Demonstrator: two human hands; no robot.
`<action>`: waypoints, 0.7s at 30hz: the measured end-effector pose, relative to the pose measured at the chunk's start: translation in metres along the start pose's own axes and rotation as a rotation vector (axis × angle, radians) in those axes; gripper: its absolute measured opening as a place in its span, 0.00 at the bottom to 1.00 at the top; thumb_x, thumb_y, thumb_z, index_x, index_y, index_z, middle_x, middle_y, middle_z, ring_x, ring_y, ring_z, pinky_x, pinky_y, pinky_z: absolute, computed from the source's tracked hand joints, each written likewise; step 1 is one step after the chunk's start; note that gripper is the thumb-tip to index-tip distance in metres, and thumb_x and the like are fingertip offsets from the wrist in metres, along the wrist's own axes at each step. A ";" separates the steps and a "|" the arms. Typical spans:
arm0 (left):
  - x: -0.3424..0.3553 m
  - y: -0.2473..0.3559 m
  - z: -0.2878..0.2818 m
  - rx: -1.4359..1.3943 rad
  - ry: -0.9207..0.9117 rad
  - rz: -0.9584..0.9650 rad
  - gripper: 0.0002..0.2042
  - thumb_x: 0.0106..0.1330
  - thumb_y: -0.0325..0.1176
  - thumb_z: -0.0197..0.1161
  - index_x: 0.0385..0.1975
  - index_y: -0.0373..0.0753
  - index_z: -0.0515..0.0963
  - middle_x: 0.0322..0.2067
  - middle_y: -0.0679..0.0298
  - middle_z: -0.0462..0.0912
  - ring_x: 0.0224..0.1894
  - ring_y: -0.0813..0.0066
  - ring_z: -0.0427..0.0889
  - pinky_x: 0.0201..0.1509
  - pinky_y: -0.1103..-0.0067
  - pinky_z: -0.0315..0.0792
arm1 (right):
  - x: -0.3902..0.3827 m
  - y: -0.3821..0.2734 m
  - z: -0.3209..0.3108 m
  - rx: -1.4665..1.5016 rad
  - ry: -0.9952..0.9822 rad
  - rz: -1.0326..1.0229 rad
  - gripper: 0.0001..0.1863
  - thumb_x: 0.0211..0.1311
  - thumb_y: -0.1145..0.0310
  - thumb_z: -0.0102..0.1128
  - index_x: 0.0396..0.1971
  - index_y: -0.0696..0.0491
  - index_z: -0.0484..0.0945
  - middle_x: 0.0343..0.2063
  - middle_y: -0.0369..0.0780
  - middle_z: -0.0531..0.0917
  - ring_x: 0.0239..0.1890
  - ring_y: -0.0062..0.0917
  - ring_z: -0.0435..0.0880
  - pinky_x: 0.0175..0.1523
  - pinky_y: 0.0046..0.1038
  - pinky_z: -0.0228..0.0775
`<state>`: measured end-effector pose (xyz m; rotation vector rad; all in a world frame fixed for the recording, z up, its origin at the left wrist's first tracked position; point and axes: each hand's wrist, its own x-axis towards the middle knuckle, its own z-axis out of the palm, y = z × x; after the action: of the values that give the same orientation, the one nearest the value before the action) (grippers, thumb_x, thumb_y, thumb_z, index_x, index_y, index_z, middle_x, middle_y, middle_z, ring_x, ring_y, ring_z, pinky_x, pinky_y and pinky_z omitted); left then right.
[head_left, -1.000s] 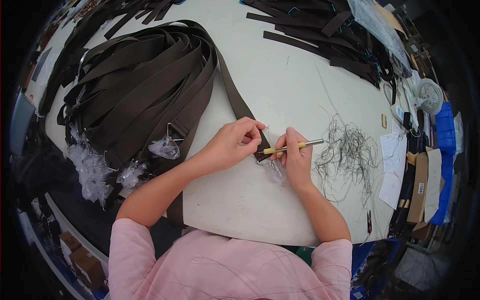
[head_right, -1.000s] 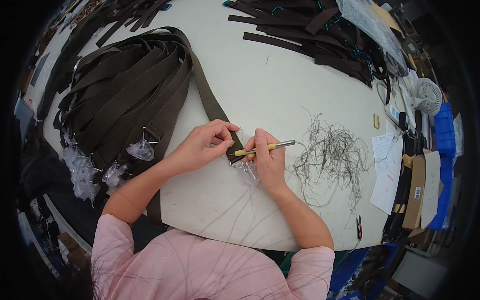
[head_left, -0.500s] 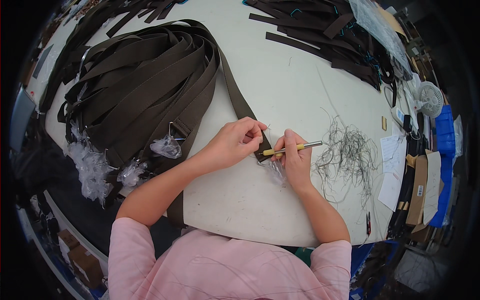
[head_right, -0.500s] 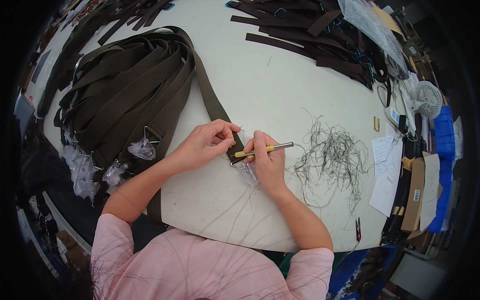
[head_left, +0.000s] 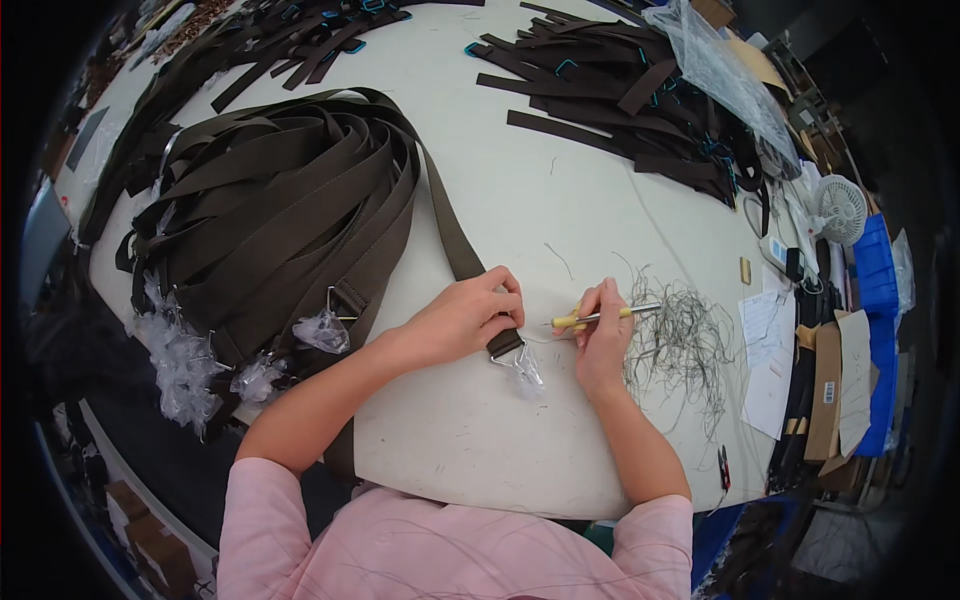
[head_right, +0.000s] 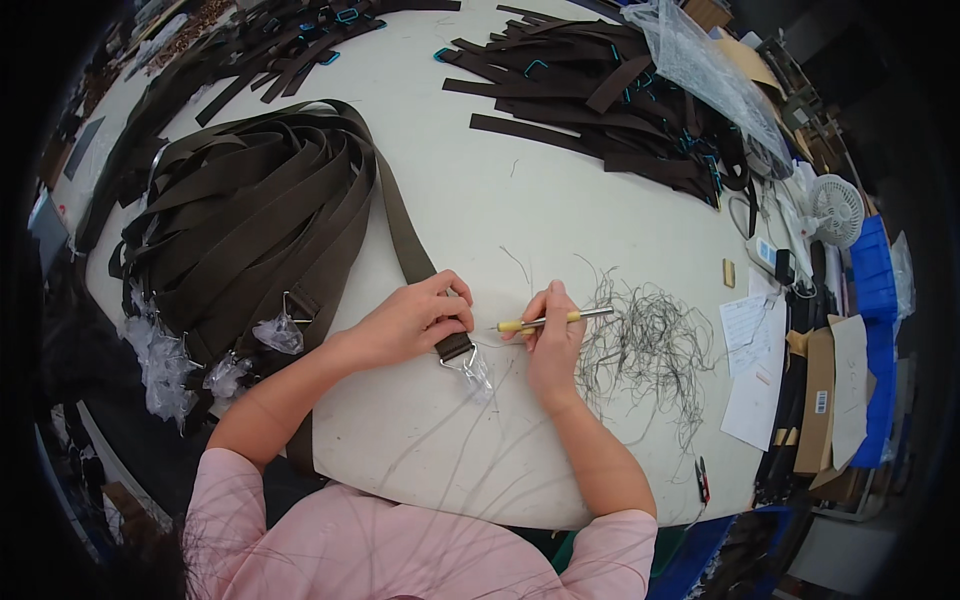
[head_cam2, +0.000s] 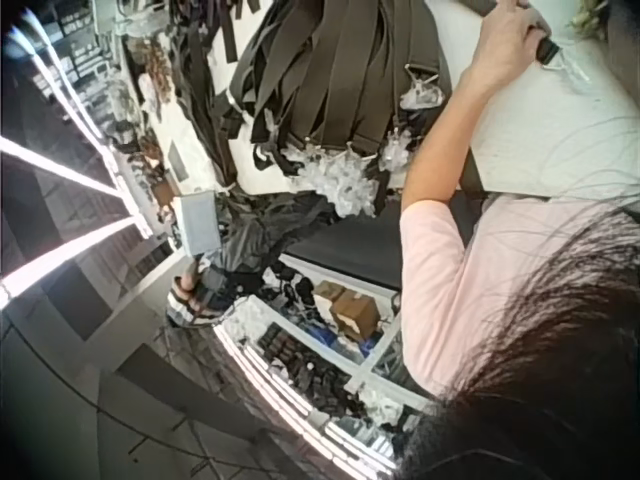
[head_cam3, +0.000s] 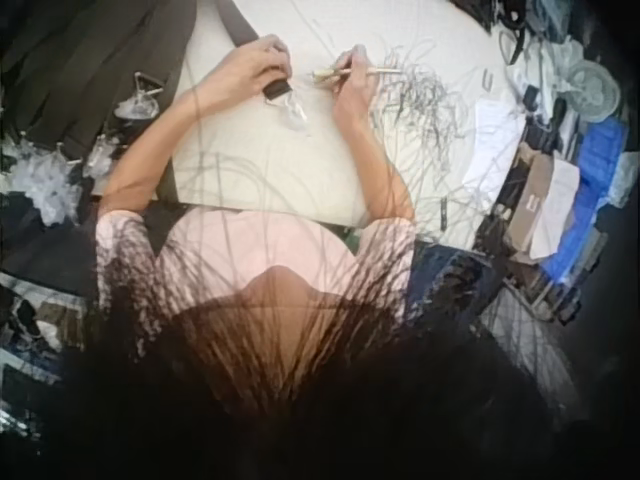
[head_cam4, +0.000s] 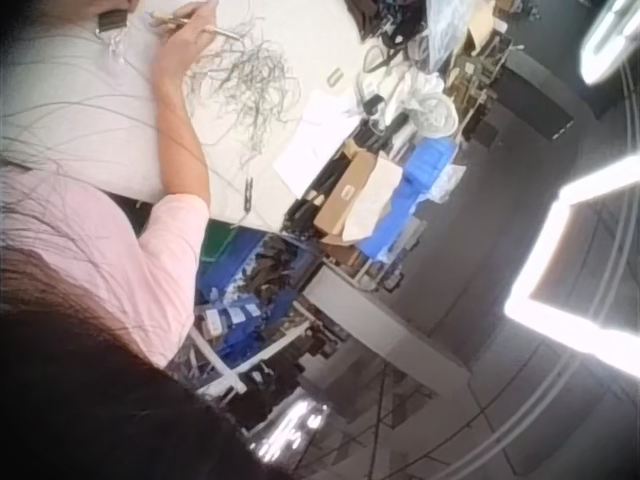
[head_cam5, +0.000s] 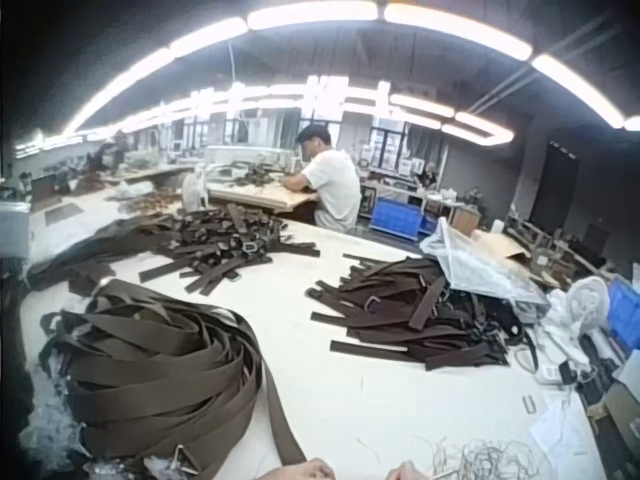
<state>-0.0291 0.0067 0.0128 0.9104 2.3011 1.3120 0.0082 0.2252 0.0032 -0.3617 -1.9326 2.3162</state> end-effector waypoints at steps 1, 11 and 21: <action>0.000 0.000 0.001 -0.017 0.020 0.005 0.04 0.69 0.23 0.61 0.39 0.38 0.82 0.51 0.63 0.78 0.40 0.68 0.82 0.46 0.74 0.76 | -0.001 0.000 0.000 -0.041 -0.028 0.010 0.27 0.82 0.55 0.42 0.19 0.52 0.69 0.15 0.32 0.70 0.14 0.15 0.74 0.19 0.17 0.60; -0.005 -0.004 0.005 -0.092 0.116 -0.020 0.02 0.69 0.24 0.62 0.36 0.34 0.80 0.44 0.61 0.84 0.36 0.69 0.84 0.41 0.75 0.77 | -0.006 0.002 0.007 -0.177 -0.117 0.053 0.27 0.81 0.53 0.45 0.21 0.53 0.74 0.14 0.33 0.75 0.15 0.13 0.77 0.18 0.15 0.59; -0.008 -0.002 0.010 -0.070 0.132 -0.041 0.02 0.70 0.24 0.60 0.38 0.35 0.79 0.42 0.61 0.83 0.35 0.69 0.83 0.40 0.74 0.76 | -0.005 0.003 0.004 -0.125 -0.068 0.035 0.27 0.81 0.52 0.44 0.21 0.53 0.72 0.14 0.32 0.74 0.15 0.13 0.77 0.18 0.15 0.57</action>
<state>-0.0186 0.0072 0.0060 0.7720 2.3420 1.4654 0.0121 0.2198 0.0015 -0.3350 -2.1259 2.2634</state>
